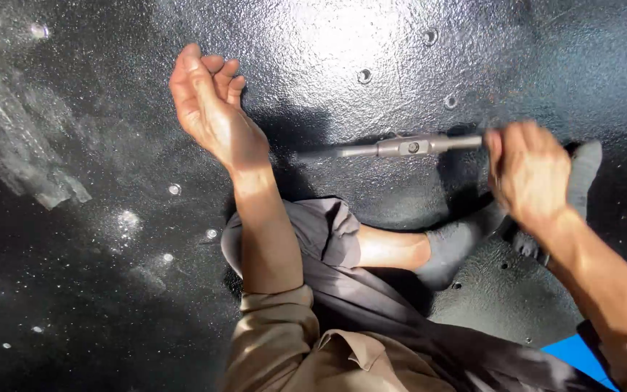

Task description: Cleaning or sizing holes in a large metal sheet using a manual hand reamer and tap handle.

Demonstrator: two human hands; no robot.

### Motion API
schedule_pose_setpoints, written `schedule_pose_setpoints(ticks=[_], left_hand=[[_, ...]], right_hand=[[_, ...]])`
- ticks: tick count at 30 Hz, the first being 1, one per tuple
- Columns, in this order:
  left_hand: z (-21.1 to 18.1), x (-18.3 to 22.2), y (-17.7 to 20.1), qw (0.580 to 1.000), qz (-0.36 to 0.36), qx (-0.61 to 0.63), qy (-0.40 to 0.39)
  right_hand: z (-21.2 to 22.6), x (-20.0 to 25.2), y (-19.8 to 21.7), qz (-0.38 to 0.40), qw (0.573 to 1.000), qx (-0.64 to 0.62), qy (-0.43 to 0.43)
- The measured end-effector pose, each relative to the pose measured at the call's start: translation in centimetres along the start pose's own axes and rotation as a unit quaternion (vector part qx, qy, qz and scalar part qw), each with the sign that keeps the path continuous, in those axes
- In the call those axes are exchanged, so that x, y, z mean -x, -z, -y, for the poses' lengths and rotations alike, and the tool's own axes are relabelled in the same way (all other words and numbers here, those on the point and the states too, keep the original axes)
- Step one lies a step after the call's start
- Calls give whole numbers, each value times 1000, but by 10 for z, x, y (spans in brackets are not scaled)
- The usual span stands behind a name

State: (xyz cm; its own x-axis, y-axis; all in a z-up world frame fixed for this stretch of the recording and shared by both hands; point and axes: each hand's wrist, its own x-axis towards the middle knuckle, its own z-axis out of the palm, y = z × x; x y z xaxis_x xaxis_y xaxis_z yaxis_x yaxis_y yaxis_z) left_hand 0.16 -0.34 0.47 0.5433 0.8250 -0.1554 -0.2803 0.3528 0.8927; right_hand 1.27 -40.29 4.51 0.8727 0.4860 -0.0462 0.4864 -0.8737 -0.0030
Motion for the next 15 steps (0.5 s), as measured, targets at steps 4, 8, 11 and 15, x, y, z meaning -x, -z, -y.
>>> schedule_pose_setpoints(ticks=[4,8,11,15], left_hand=[[0,5,-4,1000,21,19,12],[0,5,-5,999,35,13,19],[-7,-8,7,1000,-3,12,21],[-13,-17,15,997,-30,67,-10]], right_hand=[[65,92,18,109,978,-159,83],[155,56,10,200,928,-236,209],[195,-26,-3,219,931,-122,264],[168,-137,7,207,945,-56,247]])
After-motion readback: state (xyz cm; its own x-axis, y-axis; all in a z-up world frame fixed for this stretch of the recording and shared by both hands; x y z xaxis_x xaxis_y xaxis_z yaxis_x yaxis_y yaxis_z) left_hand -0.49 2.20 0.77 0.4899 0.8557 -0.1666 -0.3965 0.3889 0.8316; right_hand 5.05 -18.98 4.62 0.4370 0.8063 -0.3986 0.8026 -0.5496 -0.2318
